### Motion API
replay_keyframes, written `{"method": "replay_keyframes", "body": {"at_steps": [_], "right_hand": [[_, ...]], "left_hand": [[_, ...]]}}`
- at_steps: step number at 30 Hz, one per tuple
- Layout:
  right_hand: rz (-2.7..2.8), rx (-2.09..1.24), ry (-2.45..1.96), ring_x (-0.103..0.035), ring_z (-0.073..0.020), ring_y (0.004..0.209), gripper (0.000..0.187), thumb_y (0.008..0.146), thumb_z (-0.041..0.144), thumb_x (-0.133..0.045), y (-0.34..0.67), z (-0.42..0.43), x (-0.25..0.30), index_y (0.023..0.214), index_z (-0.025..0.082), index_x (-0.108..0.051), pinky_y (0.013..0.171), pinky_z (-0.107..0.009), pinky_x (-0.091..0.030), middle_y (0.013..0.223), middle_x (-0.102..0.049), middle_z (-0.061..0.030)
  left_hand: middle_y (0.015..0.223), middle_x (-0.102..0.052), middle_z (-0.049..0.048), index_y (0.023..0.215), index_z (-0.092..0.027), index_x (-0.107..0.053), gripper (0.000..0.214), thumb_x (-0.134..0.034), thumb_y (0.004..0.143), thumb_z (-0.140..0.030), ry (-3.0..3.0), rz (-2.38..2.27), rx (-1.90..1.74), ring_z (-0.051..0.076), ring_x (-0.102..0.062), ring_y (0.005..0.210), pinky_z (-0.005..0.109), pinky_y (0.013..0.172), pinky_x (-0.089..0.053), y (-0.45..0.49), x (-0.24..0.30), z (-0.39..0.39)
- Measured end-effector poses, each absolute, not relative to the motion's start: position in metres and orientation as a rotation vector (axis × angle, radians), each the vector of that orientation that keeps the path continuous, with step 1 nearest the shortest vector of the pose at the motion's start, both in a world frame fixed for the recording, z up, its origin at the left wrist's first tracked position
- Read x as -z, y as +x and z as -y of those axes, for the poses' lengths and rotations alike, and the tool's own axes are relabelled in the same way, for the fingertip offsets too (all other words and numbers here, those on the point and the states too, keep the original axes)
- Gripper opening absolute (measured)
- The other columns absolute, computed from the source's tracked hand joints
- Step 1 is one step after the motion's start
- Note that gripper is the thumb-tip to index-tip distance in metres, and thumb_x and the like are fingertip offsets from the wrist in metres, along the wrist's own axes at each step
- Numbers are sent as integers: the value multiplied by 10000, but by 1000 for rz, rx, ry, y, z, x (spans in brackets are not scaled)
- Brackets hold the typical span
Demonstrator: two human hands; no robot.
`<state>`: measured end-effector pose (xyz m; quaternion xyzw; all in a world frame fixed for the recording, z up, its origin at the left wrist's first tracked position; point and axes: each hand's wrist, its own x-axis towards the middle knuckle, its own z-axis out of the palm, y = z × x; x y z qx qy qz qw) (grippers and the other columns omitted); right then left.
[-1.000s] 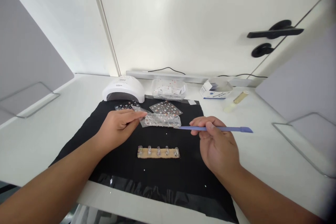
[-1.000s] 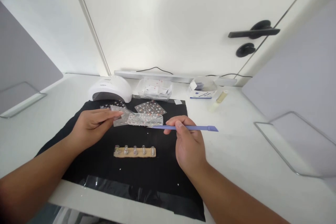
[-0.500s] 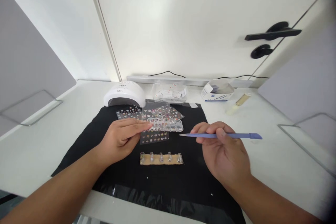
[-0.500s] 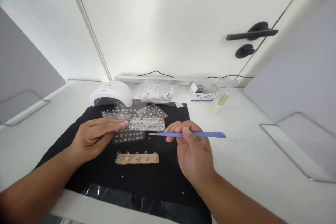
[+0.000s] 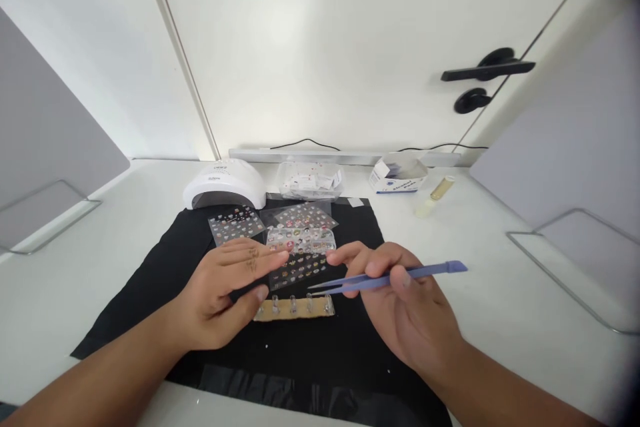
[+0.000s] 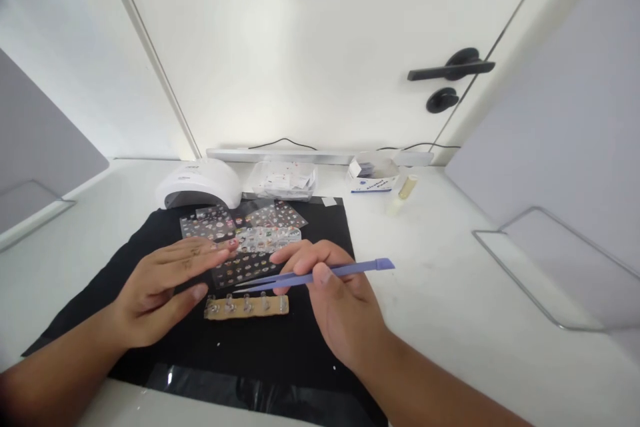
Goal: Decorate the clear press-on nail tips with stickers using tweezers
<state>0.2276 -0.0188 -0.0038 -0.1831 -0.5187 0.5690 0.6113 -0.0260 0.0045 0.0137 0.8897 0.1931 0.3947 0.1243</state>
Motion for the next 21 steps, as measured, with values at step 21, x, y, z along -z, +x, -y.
{"method": "replay_keyframes", "body": {"at_steps": [21], "right_hand": [[1021, -915, -757, -704, -165, 683, 184, 884, 310, -617, 238, -18, 17, 747, 246, -721, 756, -342, -564, 676, -742, -2]], "left_hand": [[1199, -670, 100, 1355, -194, -540, 416, -529, 947, -115, 2623, -844, -935, 209, -603, 1087, 377, 968, -484, -36, -7, -21]]}}
